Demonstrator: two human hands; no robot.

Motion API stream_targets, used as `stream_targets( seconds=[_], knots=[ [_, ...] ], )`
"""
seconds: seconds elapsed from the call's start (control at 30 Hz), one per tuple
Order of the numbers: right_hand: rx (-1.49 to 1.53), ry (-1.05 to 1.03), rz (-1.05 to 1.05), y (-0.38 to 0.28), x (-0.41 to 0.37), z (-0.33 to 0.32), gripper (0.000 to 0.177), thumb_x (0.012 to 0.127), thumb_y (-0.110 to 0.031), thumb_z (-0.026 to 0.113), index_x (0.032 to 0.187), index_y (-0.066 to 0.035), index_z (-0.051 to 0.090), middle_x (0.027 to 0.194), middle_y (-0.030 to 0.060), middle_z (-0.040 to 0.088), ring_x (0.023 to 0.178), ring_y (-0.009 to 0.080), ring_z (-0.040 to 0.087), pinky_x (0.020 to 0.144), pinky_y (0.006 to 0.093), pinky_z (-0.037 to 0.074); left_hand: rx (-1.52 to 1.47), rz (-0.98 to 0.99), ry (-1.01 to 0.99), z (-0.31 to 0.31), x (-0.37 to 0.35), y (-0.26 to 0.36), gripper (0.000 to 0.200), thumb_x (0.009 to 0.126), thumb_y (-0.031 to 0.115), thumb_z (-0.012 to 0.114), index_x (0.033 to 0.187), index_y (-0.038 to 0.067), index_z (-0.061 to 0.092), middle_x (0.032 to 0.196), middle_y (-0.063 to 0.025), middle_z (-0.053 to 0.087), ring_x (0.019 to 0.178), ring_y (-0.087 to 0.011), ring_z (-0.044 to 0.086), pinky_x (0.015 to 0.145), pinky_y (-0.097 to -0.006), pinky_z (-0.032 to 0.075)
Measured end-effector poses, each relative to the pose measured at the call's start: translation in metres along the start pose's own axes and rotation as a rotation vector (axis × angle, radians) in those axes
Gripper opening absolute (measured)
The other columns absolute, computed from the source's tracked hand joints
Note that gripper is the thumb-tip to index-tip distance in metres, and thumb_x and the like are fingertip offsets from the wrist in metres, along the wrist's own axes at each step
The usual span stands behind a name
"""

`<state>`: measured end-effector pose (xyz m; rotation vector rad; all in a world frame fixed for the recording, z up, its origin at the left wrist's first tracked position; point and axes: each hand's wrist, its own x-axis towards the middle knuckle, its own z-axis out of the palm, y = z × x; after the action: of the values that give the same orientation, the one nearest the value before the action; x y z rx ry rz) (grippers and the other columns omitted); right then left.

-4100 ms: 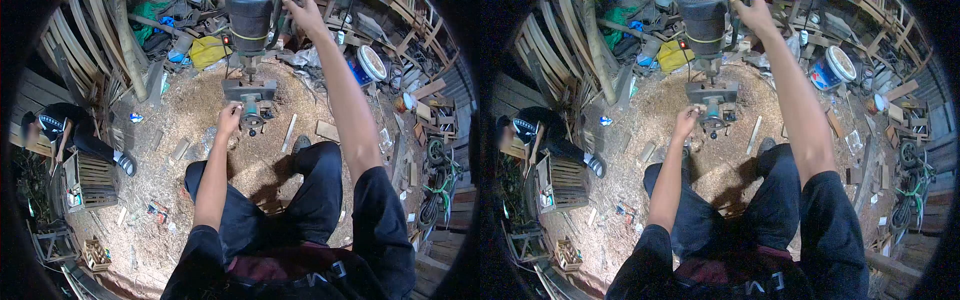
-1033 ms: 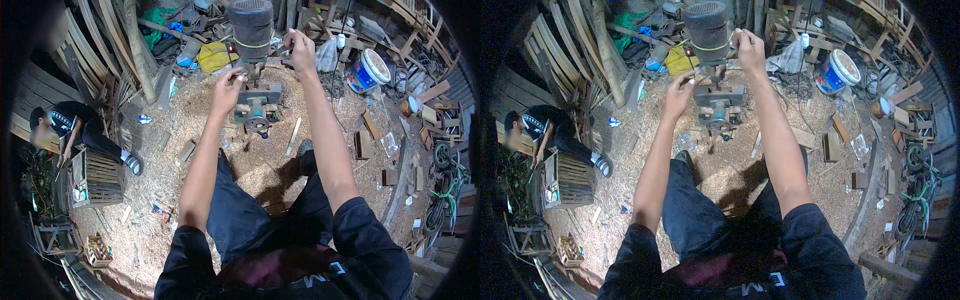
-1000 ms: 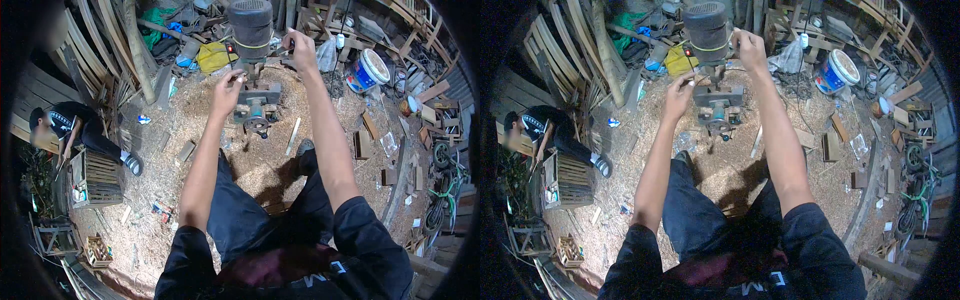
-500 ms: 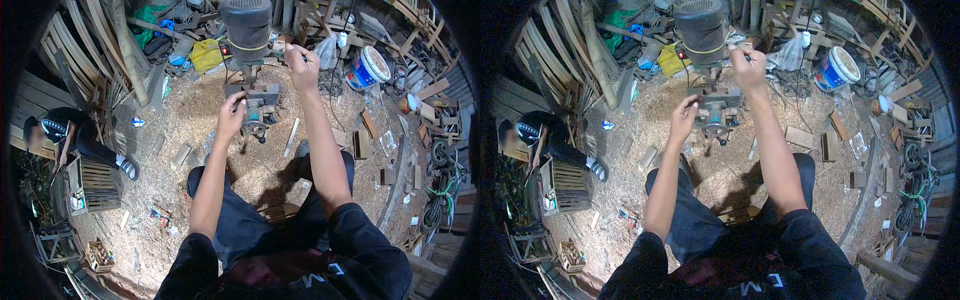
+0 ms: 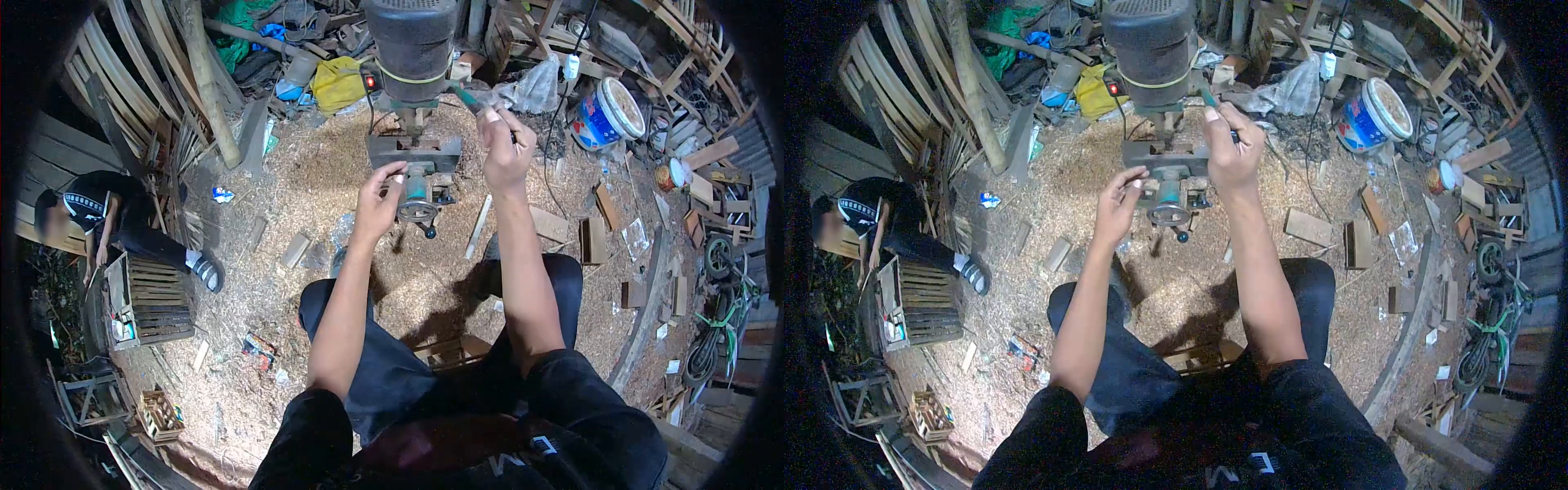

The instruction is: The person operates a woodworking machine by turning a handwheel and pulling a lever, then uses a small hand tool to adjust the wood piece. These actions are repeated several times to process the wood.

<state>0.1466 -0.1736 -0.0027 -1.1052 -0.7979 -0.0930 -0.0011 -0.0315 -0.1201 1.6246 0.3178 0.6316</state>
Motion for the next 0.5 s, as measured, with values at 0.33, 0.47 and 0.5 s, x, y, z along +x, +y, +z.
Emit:
stream_targets(
  seconds=[0.33,0.47,0.5],
  knots=[
    [-0.095,0.006,0.025,-0.002,-0.011,-0.002,0.027,0.087,-0.006,0.05,0.061,0.0,0.044,0.059,0.0024,0.043,0.056,0.0109,0.039,0.051,0.0285,0.029,0.041,0.031,-0.028,-0.001,0.0,-0.005,0.03,0.097,0.012,0.054,0.123,-0.001,0.057,0.115,-0.01,0.064,0.108,-0.0161,0.059,0.093,-0.0288,0.045],
    [-0.13,-0.018,-0.018,0.003,-0.018,-0.006,0.024,0.086,-0.008,0.047,0.063,-0.001,0.044,0.064,0.0021,0.044,0.058,0.0083,0.038,0.052,0.0254,0.028,0.021,-0.045,-0.023,0.005,-0.005,0.013,0.03,0.097,0.012,0.054,0.123,-0.002,0.057,0.114,-0.0097,0.064,0.106,-0.0157,0.06,0.09,-0.0292,0.046],
    [-0.136,-0.026,-0.028,0.003,-0.02,-0.006,0.022,0.086,-0.009,0.045,0.064,-0.002,0.044,0.066,0.0016,0.045,0.059,0.0068,0.037,0.053,0.0238,0.027,0.006,-0.055,-0.016,0.005,-0.006,0.013,0.028,0.096,0.011,0.054,0.121,0.0,0.059,0.113,-0.0089,0.065,0.105,-0.015,0.06,0.089,-0.0287,0.046]
  ],
)
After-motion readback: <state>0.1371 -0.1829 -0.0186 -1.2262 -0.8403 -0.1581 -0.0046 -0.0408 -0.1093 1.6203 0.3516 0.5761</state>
